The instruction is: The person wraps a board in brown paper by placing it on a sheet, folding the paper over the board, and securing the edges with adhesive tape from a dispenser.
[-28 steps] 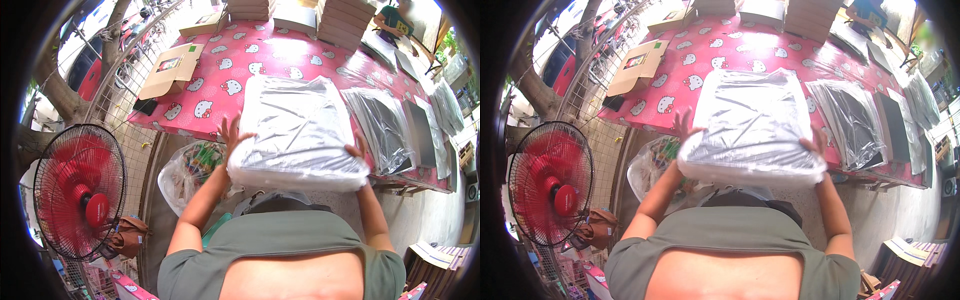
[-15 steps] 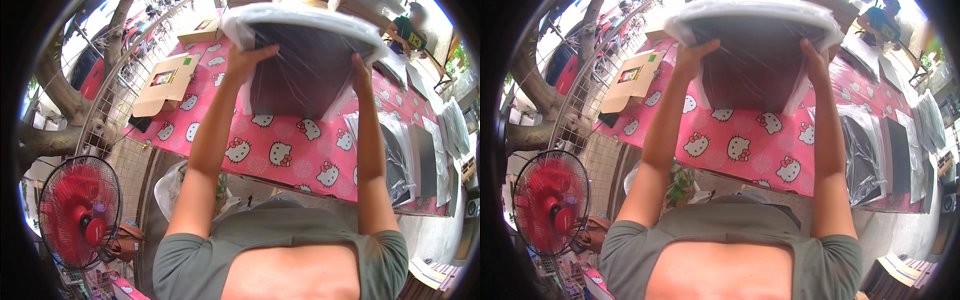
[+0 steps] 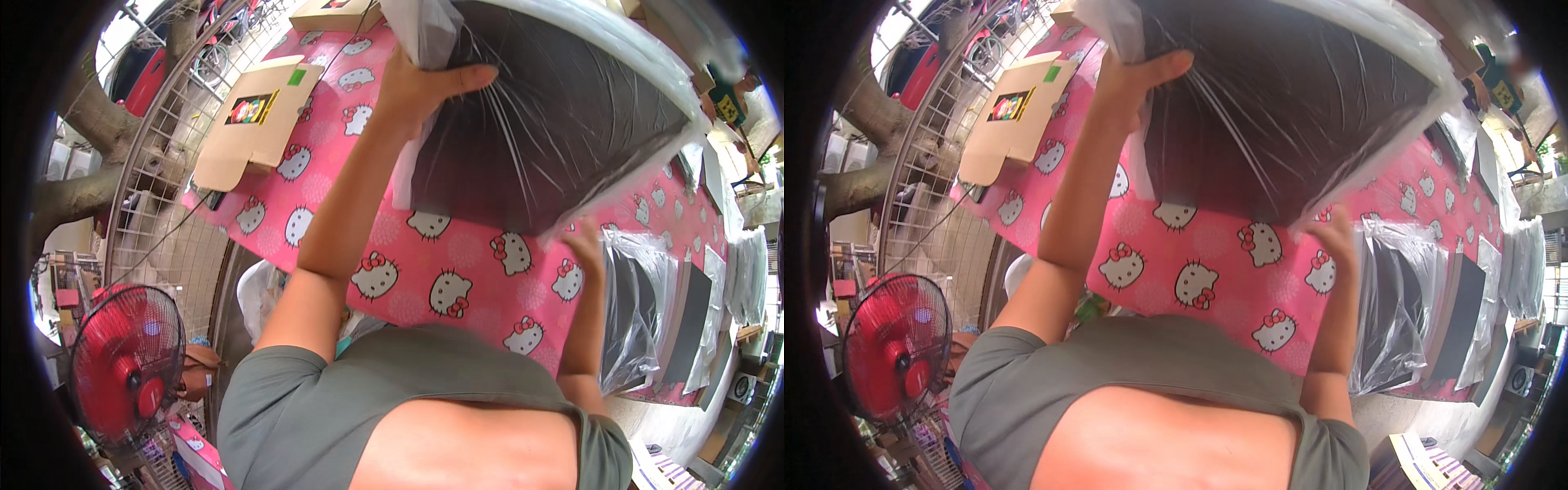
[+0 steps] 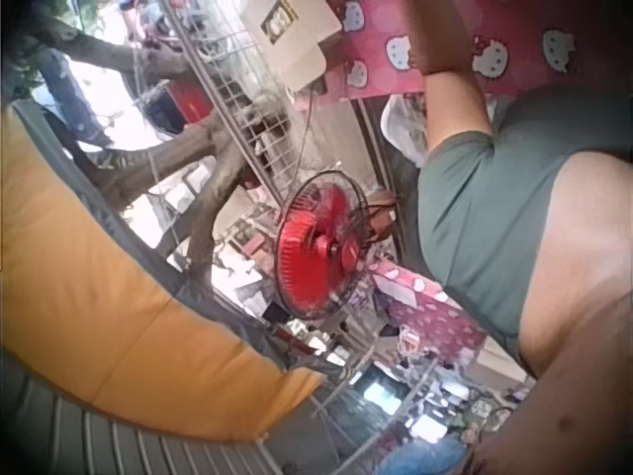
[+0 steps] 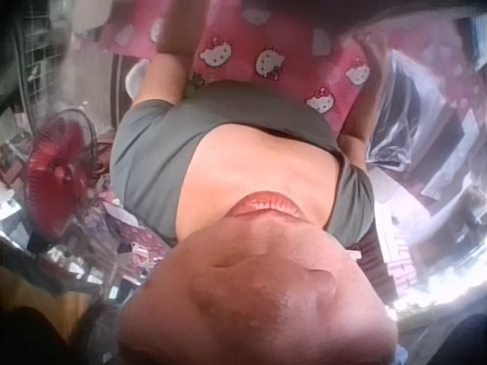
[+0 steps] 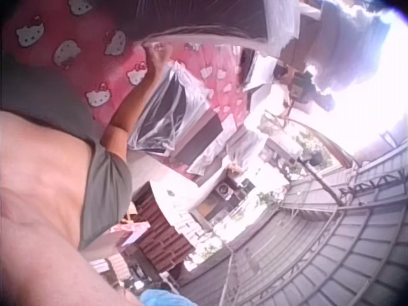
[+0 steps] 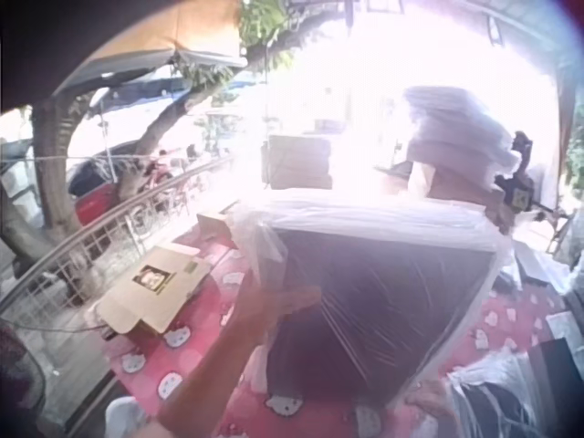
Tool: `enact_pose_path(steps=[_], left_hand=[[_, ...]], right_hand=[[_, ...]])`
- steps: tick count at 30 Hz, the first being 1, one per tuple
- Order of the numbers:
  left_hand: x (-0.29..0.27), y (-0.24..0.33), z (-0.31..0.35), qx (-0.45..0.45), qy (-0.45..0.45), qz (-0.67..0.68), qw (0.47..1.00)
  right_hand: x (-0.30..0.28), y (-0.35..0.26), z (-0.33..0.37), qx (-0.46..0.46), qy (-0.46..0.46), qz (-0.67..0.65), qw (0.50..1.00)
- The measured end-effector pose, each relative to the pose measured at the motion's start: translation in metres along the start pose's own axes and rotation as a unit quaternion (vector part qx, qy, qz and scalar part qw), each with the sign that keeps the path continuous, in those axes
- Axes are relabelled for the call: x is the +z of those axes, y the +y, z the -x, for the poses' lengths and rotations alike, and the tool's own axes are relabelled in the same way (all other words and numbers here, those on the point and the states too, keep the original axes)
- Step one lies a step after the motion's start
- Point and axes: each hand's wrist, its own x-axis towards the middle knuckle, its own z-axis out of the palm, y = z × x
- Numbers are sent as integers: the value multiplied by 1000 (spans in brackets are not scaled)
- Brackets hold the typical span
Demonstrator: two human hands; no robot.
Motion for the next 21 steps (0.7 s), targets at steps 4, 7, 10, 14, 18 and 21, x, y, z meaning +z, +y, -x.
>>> enact_pose_path(steps=[4, 7, 10, 14, 18, 21], left_hand=[[-3, 3, 11, -56, -18, 26, 998], [-7, -7, 19, -95, -57, 28, 993], [-32, -43, 55, -116, -73, -85, 987], [-71, -104, 98, -200, -164, -433, 864], [-107, -60, 85, -132, -201, -470, 849], [-79, -12, 56, 154, -125, -147, 969]], right_hand=[[-47, -89, -32, -140, 242, -212, 936], [-88, -16, -54, -173, 327, -140, 918], [-51, -52, -52, -178, 249, -350, 885], [-64, -22, -33, -172, 251, -336, 891], [-62, -29, -20, -154, 239, -308, 908], [-54, -9, -22, -133, 250, -314, 906]])
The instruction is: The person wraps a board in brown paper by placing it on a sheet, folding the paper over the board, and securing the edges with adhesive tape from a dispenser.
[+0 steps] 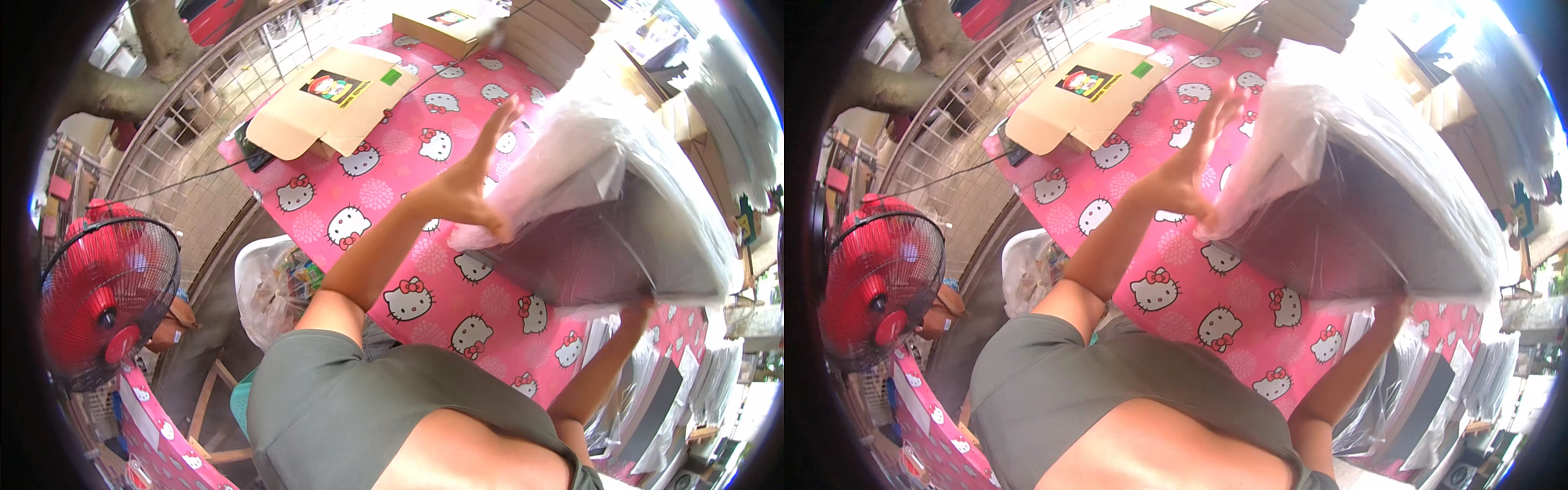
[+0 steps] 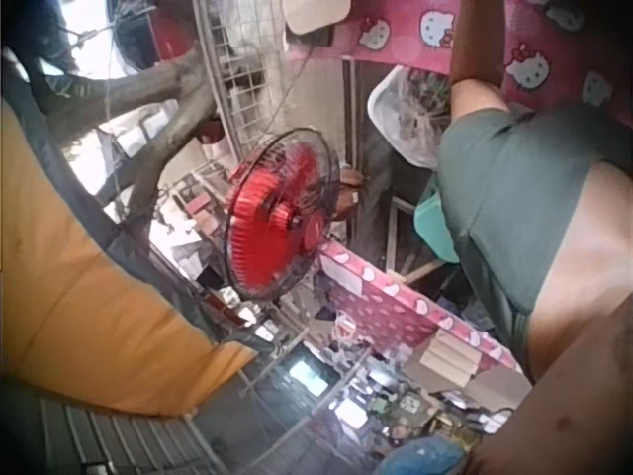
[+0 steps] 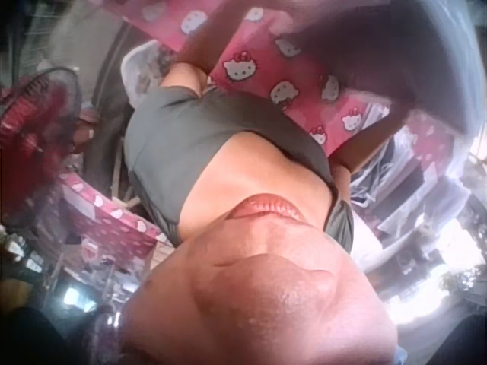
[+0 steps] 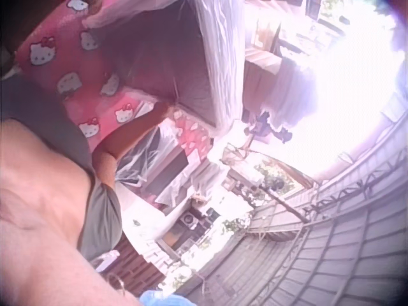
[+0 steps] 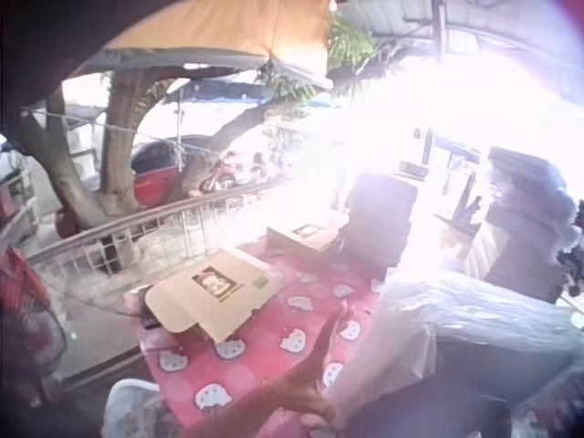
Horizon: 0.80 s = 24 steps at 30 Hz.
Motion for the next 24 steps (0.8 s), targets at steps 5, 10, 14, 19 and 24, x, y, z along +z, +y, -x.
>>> enact_pose_path(steps=[5, 10, 14, 19, 24], left_hand=[[53, 4, -33, -215, 41, 97, 971], [46, 20, -2, -133, 37, 143, 980], [31, 40, 21, -153, 5, 279, 948], [17, 19, 54, -222, -8, 313, 924], [16, 6, 78, -290, -40, 326, 899]], right_hand=[[20, 9, 20, -252, -4, 520, 816], [124, -68, 81, -80, 42, -74, 993], [126, -77, 138, -121, 47, 50, 990], [137, -70, 180, 180, 31, 54, 982], [129, -53, 191, 212, -21, 113, 970]])
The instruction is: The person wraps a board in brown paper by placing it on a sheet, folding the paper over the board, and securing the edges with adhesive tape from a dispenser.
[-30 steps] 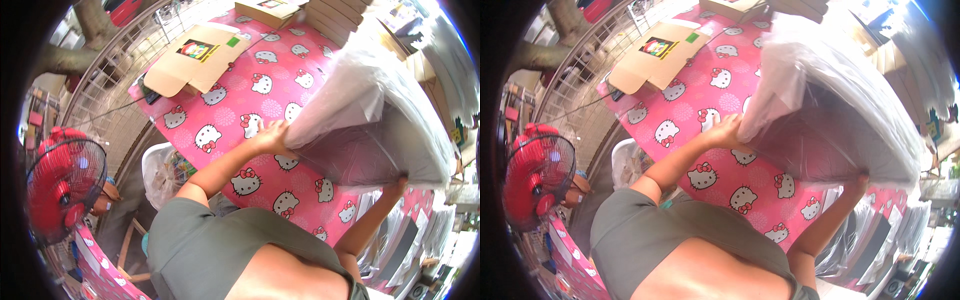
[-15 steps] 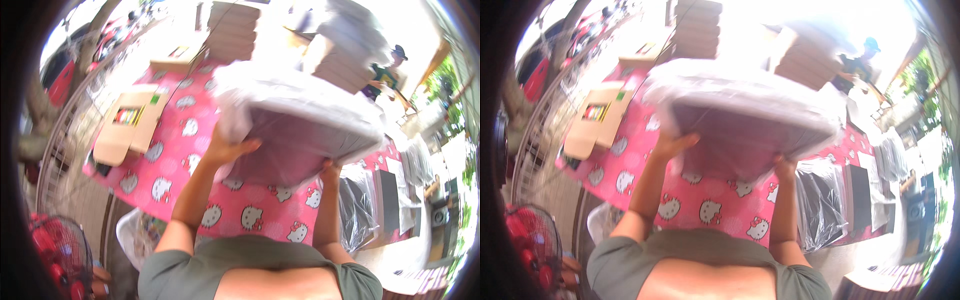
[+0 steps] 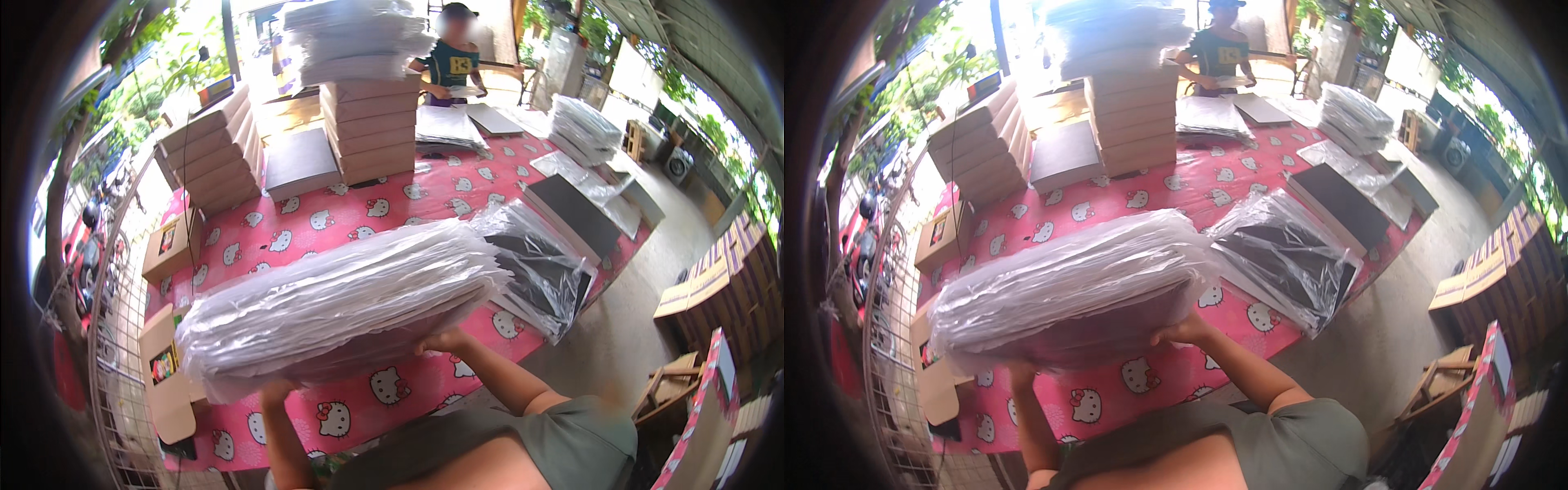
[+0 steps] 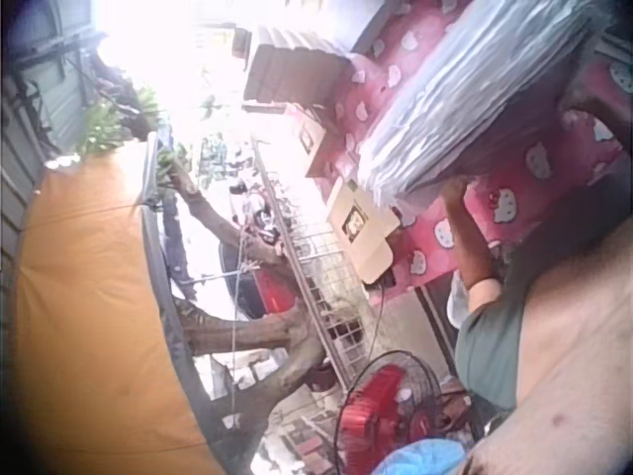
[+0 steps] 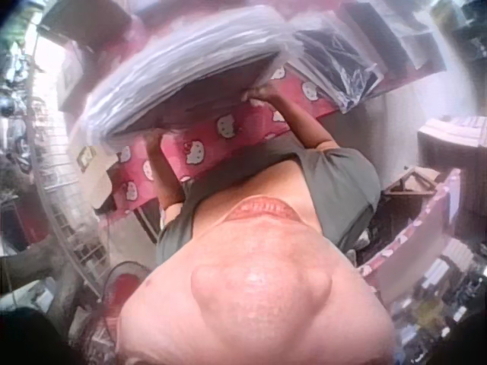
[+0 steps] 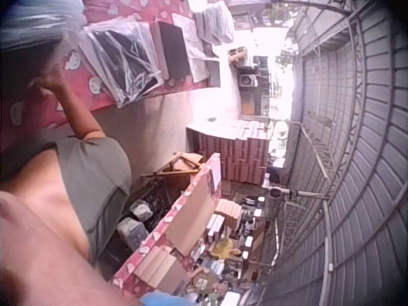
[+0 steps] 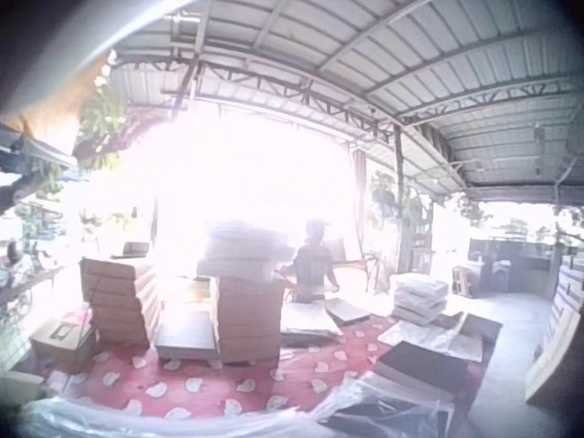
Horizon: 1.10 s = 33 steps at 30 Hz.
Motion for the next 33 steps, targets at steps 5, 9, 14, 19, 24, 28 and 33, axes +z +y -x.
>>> enact_pose_path(steps=[5, 9, 14, 19, 24, 28, 33], left_hand=[[-4, -12, 31, -39, 25, -3, 999], [2, -29, 63, -93, 57, -7, 994], [36, -26, 107, -106, 82, -42, 990], [112, -43, 135, -110, 52, -64, 990], [230, -107, 186, -173, -39, -82, 981], [334, -150, 217, -205, -165, -105, 959], [485, -209, 263, -260, -349, -99, 895]], right_hand=[[6, 52, -4, -214, -23, 35, 976], [6, 66, 31, -260, -19, 62, 963], [13, 62, 116, -341, -1, 56, 938], [-14, 27, 240, -304, 127, 10, 944], [-87, 59, 364, -199, 337, 162, 906], [-134, 76, 462, -120, 444, 62, 886], [-174, 102, 605, -42, 590, -80, 802]])
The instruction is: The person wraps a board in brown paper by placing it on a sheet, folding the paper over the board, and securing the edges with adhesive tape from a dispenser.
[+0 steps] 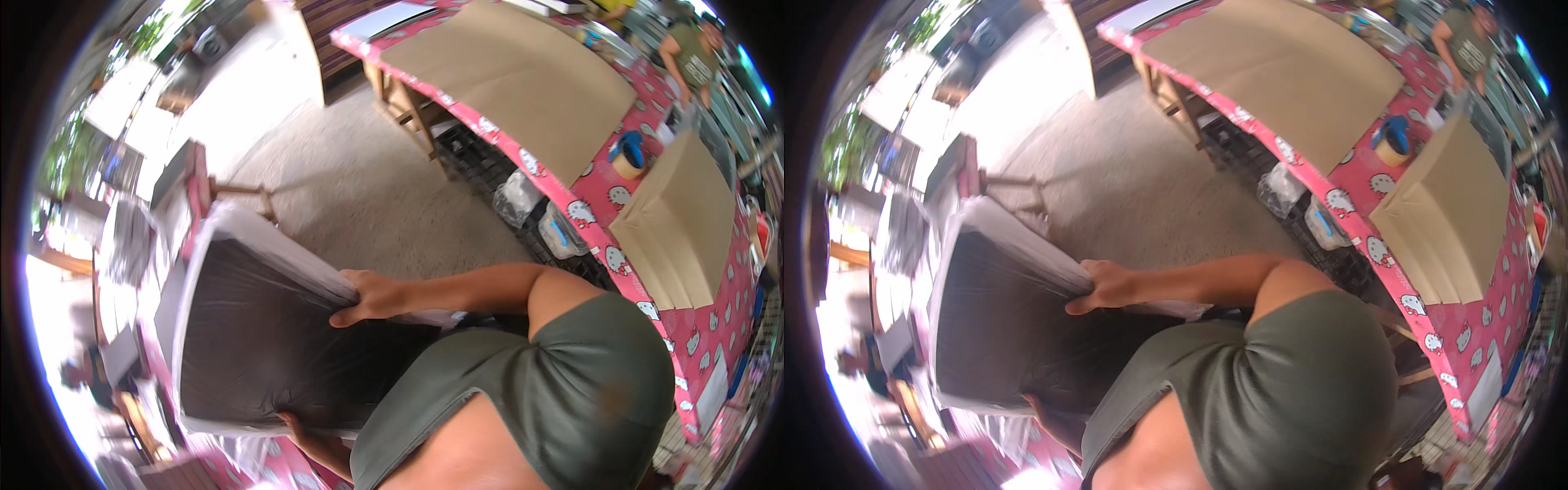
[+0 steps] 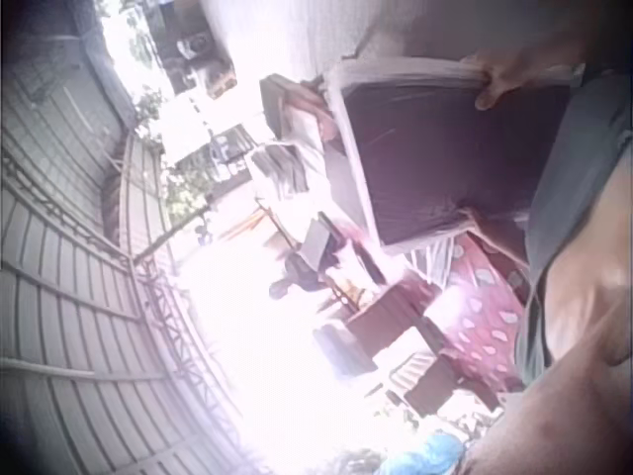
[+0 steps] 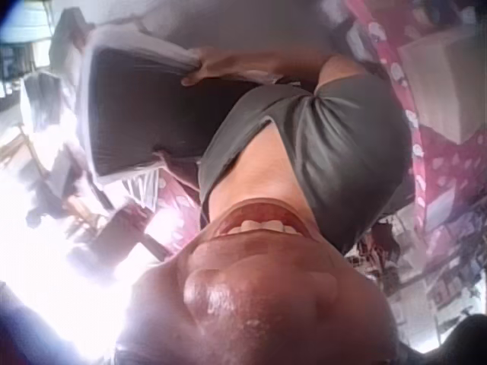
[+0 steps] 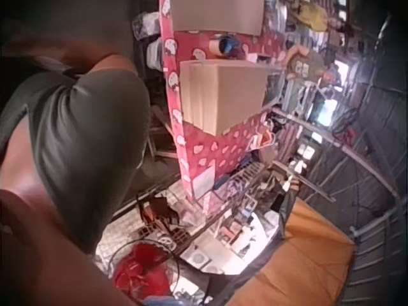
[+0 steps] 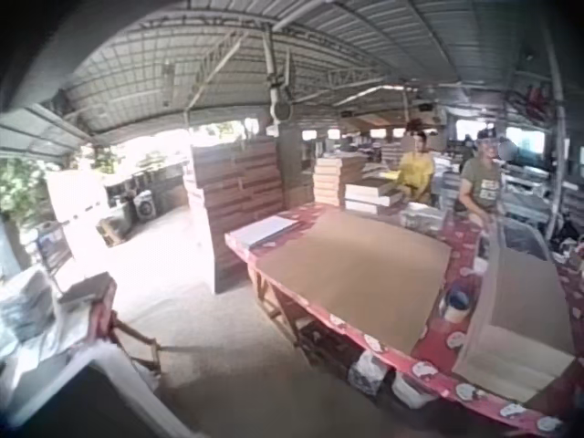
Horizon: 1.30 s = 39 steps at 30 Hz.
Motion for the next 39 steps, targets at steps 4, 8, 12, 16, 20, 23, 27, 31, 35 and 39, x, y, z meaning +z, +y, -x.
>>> enact_pose_path(steps=[4, 8, 12, 16, 20, 23, 27, 31, 35, 39], left_hand=[[116, -12, -70, -103, -166, 34, 980], [237, -44, -131, -144, -325, -29, 934], [370, -86, -180, -177, -426, -33, 886], [526, -112, -204, -143, -522, -131, 830], [674, -139, -225, -175, -692, -158, 682], [781, -160, -210, -200, -719, -261, 612], [895, -217, -186, -127, -744, -334, 565], [938, -239, -147, -174, -746, -353, 537], [983, -287, -152, -82, -725, -424, 537], [984, -334, -160, -144, -766, -321, 537]], right_hand=[[-94, -9, 30, 52, 160, -36, 985], [-161, 28, 32, 2, 358, -45, 933], [-231, 9, 30, -72, 495, -9, 866], [-306, 36, 11, -71, 598, -116, 790], [-372, 21, 5, 68, 714, -119, 687], [-430, -12, 1, 87, 758, -228, 605], [-528, 12, 26, 58, 784, -239, 569], [-586, 31, 47, 103, 799, -247, 539], [-634, 46, 47, 123, 805, -261, 519], [-651, 93, 59, 110, 788, -242, 556]])
